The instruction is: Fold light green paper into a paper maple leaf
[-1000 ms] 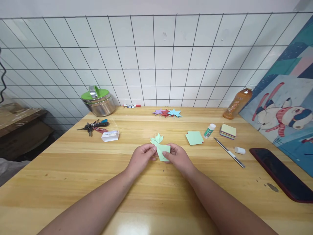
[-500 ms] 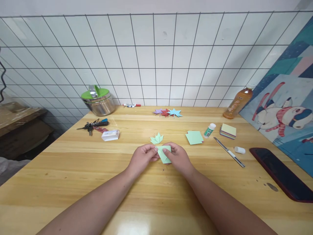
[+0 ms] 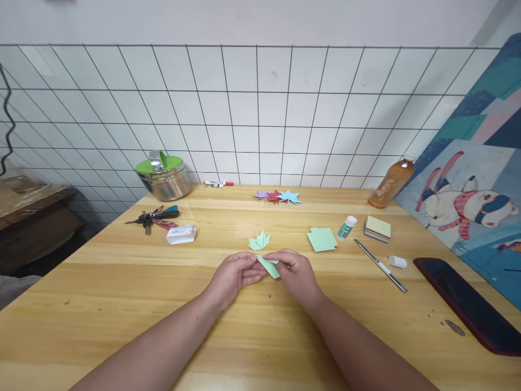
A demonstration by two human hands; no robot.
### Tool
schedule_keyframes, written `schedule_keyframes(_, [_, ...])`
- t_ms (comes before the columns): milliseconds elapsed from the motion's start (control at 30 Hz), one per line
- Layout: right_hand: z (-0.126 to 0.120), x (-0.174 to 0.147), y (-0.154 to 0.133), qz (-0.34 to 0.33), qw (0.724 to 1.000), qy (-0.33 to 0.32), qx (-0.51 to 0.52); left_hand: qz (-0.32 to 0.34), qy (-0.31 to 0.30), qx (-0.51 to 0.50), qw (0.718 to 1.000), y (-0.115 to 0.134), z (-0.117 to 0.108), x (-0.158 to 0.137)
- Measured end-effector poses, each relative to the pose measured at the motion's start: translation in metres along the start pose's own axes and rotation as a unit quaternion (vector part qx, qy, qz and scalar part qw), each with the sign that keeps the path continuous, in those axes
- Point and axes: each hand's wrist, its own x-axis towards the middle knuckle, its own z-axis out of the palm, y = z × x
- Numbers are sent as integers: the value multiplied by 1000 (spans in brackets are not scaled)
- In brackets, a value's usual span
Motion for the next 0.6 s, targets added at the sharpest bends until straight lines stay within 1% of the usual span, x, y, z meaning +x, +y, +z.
schedule_keyframes(100, [1, 0, 3, 34, 999, -4, 29, -7, -12, 17, 1000, 1, -2, 0])
schedule_keyframes(233, [3, 1, 4, 56, 997, -24, 46, 3, -5, 64, 998, 0, -2, 0])
schedule_keyframes(367, [3, 1, -2, 121, 988, -26, 92, 12, 4, 96, 995, 0, 0, 0])
schedule_keyframes(500, [-1, 0, -12, 171, 968, -50, 179, 43, 29, 160, 986, 1, 2, 0])
schedule_keyframes(533, [-1, 0, -14, 181, 964, -50, 187, 55, 34, 178, 982, 1, 2, 0])
schedule_keyframes(600, [-1, 0, -14, 198, 965, -46, 165, 81, 38, 210, 973, 1, 3, 0])
